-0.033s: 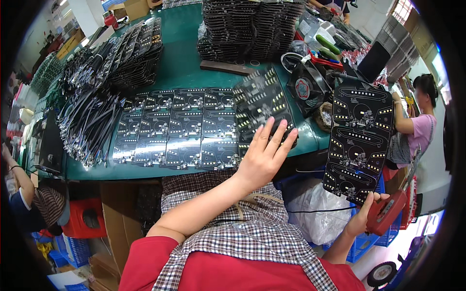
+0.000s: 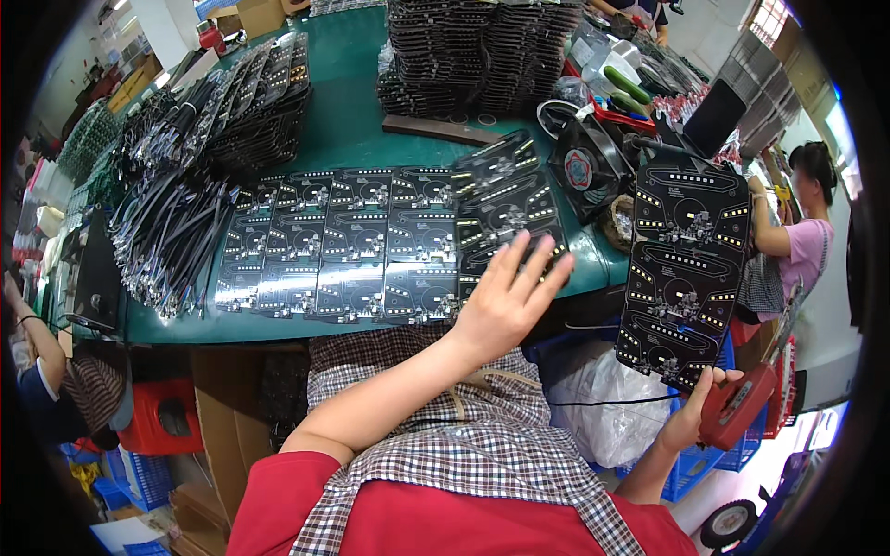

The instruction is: The person solders wires onto circuit boards using a soldering gun, places a board into a box, arranges circuit boards on the table by hand, and solders wires onto the boards.

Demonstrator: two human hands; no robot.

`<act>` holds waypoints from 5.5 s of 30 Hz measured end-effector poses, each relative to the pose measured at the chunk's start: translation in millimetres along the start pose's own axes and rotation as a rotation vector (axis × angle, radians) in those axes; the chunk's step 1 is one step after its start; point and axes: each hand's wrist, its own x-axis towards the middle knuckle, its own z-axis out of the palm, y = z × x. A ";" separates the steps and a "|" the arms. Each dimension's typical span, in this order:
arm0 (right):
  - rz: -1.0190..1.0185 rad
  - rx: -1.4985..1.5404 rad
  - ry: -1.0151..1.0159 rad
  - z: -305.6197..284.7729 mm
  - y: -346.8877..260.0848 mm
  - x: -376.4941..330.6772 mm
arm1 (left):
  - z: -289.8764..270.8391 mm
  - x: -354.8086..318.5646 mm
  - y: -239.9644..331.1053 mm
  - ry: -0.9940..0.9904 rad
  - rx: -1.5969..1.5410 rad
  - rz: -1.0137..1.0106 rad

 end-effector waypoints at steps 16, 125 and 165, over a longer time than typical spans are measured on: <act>0.085 0.067 -0.027 13.3 -14.3 -4.0 | 18.7 -29.2 13.4 -0.141 0.119 0.071; -0.190 0.050 -0.209 145.5 30.4 84.2 | -20.8 -1.3 -18.2 -0.765 -0.034 -0.134; 0.258 0.064 -0.268 136.9 -14.7 84.3 | -10.7 -17.1 -24.3 -0.707 -0.007 -0.142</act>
